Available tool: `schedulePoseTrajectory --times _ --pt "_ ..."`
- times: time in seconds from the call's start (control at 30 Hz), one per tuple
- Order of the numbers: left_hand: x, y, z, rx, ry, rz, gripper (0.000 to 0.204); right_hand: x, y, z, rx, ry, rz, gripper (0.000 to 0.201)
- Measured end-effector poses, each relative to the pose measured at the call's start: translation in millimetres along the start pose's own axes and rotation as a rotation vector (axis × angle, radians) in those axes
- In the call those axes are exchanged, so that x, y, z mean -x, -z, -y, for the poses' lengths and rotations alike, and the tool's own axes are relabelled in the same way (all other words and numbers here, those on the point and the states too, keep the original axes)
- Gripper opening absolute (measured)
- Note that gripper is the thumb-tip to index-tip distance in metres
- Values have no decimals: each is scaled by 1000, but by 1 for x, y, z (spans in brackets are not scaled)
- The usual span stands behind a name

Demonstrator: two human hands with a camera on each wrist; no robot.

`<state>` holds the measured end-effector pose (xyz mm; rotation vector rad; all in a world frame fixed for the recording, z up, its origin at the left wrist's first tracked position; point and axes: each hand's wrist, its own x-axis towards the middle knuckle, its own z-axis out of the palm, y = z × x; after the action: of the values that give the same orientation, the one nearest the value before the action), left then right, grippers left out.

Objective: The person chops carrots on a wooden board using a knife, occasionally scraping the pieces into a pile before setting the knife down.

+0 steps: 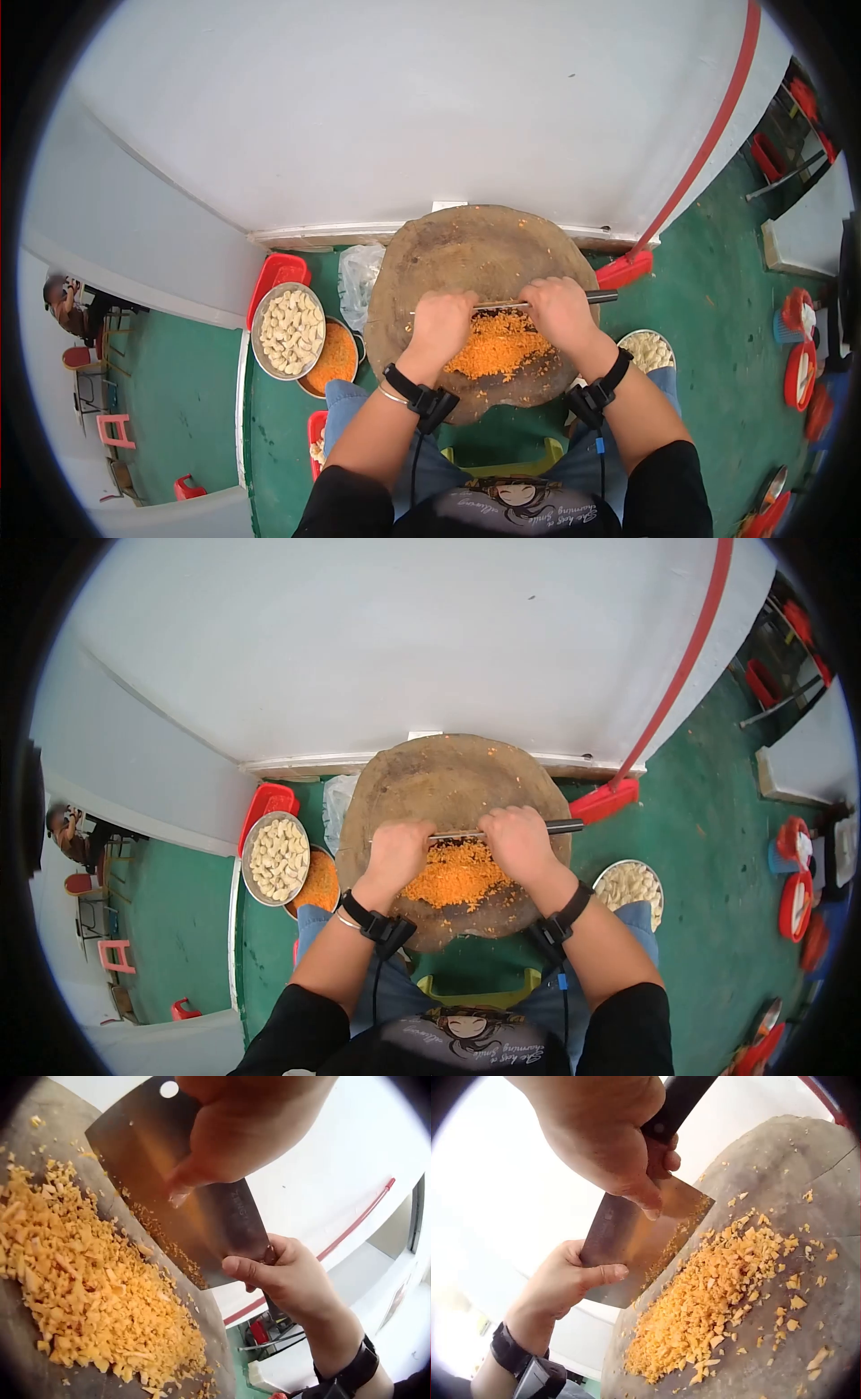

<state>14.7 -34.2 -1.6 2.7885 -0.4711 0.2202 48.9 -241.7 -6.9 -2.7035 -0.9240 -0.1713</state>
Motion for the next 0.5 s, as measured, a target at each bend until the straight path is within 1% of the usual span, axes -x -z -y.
schedulePoseTrajectory --times 0.07,0.1,0.17,0.23,0.3,0.33,0.4,0.5 --pt "0 -11 3 -18 1 21 2 -1 -9 -2 -16 -40 54 5" --pt "-1 -15 4 -41 5 34 2 0 -9 -3 -9 -41 52 5" --pt "0 -11 3 -27 11 35 2 0 -7 -4 -11 -6 16 8" --pt "1 -5 1 -12 29 47 2 -1 -1 -2 -19 -7 -6 9" --pt "1 7 -2 -80 16 16 2 0 -3 1 -37 -2 -25 9" --pt "2 1 1 -83 21 13 2 1 -6 0 -38 4 6 10" --pt "9 -17 4 -55 52 66 2 3 -10 2 -43 15 49 10" --pt "12 -3 2 -57 29 70 3 2 0 7 -63 -5 85 7"
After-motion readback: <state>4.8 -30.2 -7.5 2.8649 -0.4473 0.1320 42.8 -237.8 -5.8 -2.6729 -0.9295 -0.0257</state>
